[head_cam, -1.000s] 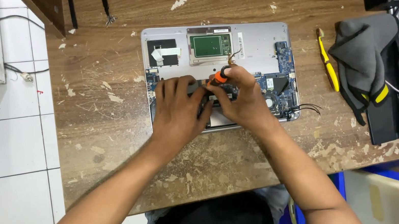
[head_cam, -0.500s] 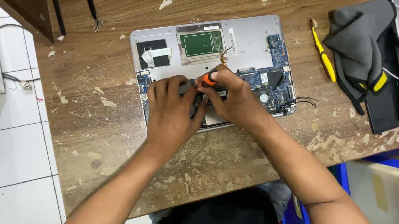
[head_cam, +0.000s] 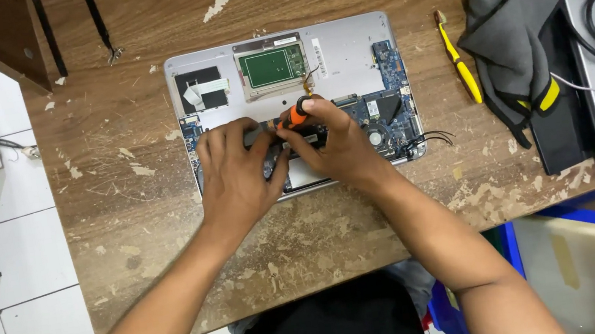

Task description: Checking and connecting internal cables and components inside a laptop chassis and securing them with a screwdriver.

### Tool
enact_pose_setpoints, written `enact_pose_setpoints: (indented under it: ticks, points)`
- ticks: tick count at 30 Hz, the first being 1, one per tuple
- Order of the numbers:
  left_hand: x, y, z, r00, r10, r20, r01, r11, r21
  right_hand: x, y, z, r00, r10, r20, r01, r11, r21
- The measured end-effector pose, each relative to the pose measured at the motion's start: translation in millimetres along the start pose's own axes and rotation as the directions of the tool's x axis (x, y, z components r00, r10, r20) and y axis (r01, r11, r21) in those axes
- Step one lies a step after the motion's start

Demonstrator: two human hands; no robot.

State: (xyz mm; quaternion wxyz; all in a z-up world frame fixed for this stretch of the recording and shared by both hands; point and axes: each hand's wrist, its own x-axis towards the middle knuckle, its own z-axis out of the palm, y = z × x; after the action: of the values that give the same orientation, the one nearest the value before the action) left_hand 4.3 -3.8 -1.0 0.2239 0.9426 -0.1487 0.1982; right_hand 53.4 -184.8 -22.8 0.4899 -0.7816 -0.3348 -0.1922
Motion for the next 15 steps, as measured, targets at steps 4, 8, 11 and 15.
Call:
enact_pose_setpoints:
  ticks: [4, 8, 11, 15]
  points:
    - [-3.0, -3.4, 6.3, 0.999, -0.020, 0.029, 0.020, 1.000, -0.012, 4.6, -2.5, -1.2, 0.999, -0.035, 0.022, 0.035, 0.999, 0.015]
    - [1.2, 2.0, -2.1, 0.998, 0.018, 0.063, -0.016, 0.999, -0.039, 6.1, -1.5, -14.0, 0.999, -0.044, 0.003, 0.044, 0.998, -0.034]
    - [2.2, 9.6, -3.2, 0.994, 0.104, 0.017, -0.103, 0.994, -0.041, 16.5, -3.8, -44.3, 0.998, -0.056, -0.013, 0.055, 0.998, -0.042]
    - [7.1, 32.2, -8.0, 0.984, 0.178, 0.030, -0.175, 0.982, -0.075, 36.2, -10.1, -95.4, 0.996, 0.057, 0.068, -0.042, 0.979, -0.200]
